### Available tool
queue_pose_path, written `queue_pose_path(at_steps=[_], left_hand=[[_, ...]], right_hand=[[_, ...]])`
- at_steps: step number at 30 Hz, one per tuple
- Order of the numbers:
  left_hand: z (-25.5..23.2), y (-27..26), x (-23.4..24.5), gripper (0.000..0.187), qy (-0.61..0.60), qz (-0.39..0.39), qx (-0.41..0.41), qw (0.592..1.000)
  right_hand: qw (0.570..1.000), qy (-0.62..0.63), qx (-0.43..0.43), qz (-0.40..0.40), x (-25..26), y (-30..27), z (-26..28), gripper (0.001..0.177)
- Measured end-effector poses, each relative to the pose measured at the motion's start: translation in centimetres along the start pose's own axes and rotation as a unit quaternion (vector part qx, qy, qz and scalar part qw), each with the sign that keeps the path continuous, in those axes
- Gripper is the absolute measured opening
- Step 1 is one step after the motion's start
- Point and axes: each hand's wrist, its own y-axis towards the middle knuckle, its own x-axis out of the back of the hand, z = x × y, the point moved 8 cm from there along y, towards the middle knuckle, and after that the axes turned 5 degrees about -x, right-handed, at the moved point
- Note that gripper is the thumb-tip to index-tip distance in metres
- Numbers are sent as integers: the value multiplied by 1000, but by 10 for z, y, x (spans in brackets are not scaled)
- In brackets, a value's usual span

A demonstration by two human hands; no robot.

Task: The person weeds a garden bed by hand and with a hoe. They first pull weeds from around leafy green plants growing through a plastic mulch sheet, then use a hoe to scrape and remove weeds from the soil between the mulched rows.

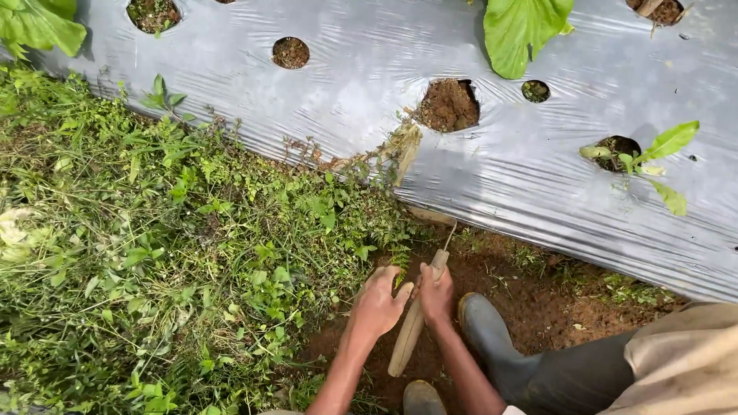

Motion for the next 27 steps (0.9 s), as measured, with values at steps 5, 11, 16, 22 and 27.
queue_pose_path(at_steps=[5, 11, 16, 22, 27], left_hand=[[41, 38, -54, 49, 195, 23, -121, 973], [88, 37, -94, 52, 211, 74, -138, 965], [95, 23, -55, 54, 216, 35, -110, 970], [85, 36, -20, 54, 205, -10, -90, 975], [91, 37, -34, 60, 227, 22, -93, 969]], right_hand=[[994, 36, 99, -35, 11, -24, 75, 18], [999, -20, 35, -14, -14, -2, -13, 17], [998, -50, 26, -10, -3, -31, -18, 13], [991, 46, 118, -39, 2, -36, 70, 15], [993, 33, 102, -48, -10, -23, 31, 15]])
